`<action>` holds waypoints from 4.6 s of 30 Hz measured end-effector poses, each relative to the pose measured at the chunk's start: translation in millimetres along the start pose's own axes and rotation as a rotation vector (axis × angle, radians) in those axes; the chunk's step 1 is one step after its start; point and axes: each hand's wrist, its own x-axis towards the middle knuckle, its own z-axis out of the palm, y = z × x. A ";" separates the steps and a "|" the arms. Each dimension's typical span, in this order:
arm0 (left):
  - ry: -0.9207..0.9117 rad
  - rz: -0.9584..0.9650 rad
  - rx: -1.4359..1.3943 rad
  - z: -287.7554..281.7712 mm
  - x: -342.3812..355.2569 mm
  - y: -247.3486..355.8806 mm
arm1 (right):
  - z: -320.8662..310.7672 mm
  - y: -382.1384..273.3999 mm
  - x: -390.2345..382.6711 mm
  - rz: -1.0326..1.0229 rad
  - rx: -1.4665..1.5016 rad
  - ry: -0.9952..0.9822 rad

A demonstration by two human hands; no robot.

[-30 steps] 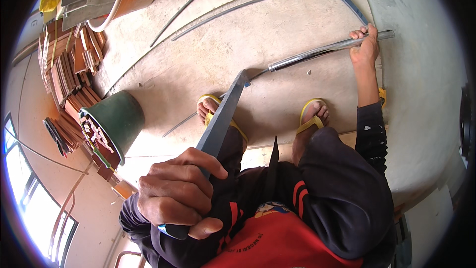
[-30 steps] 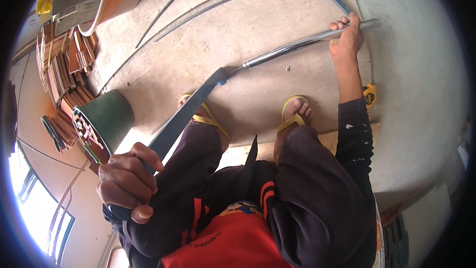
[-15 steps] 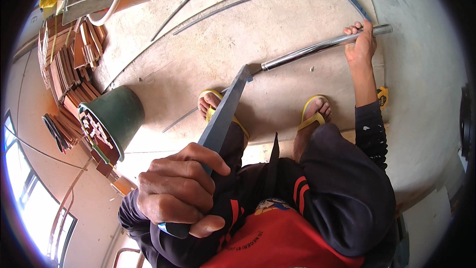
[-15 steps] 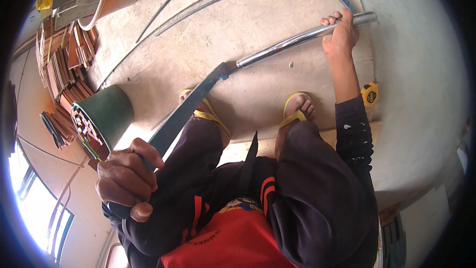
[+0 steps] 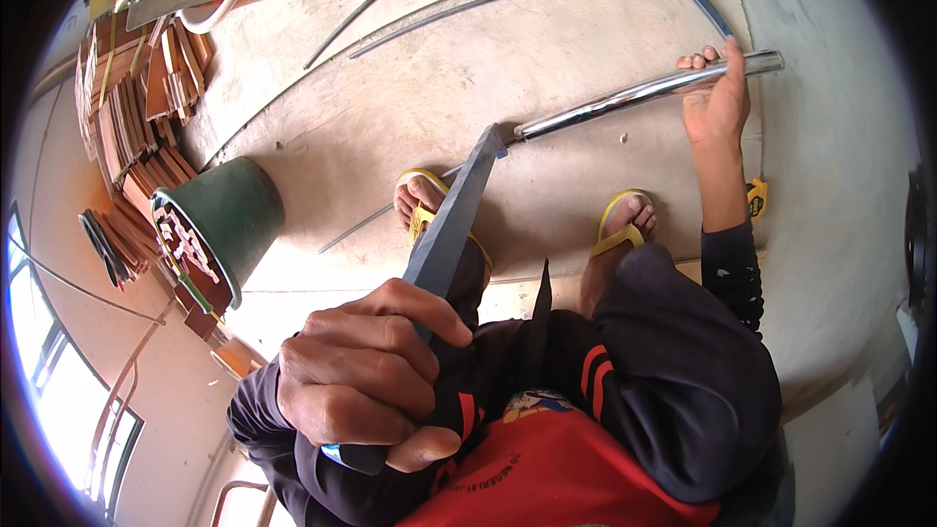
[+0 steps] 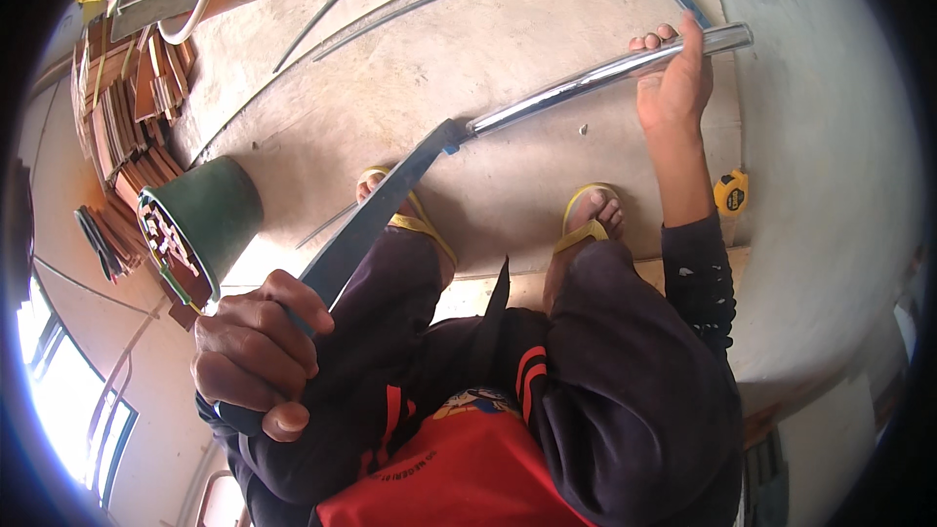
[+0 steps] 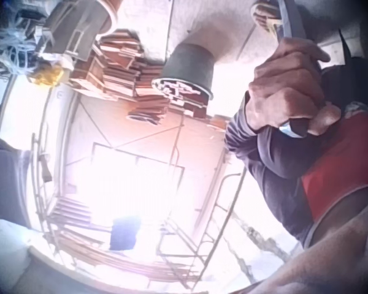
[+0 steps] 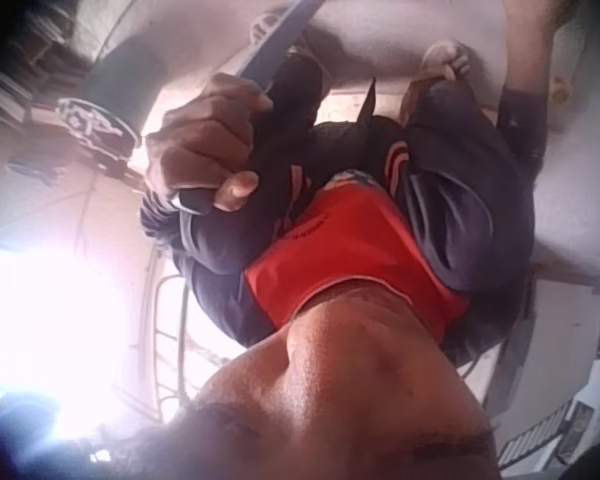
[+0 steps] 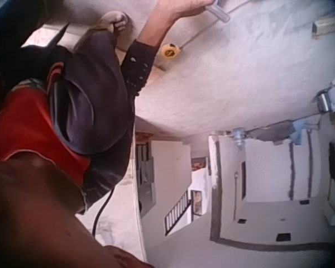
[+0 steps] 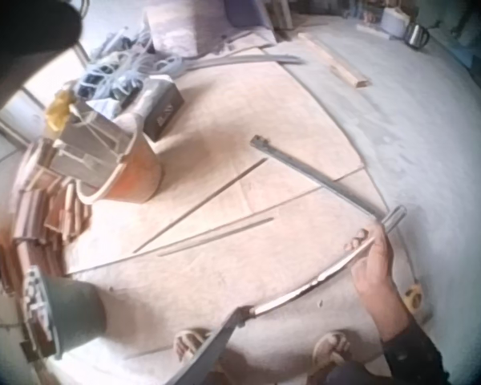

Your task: The person measures and cuts several metal rods using a tape measure and a hacksaw. They repeatedly measure lengths, mark the rods, and saw them to size, placing the cut pieces on the floor.

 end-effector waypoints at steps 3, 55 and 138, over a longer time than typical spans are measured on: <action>0.032 0.014 -0.011 0.3 -1.9 -2.1 | 2.6 -10.0 0.1 0.070 0.018 -0.049; -0.202 0.348 -0.318 -19.6 24.5 -36.8 | -6.5 -71.1 19.2 0.056 0.313 -0.441; 0.353 -1.822 -0.326 87.7 -34.6 34.2 | 5.0 -81.2 32.1 0.177 -0.144 0.255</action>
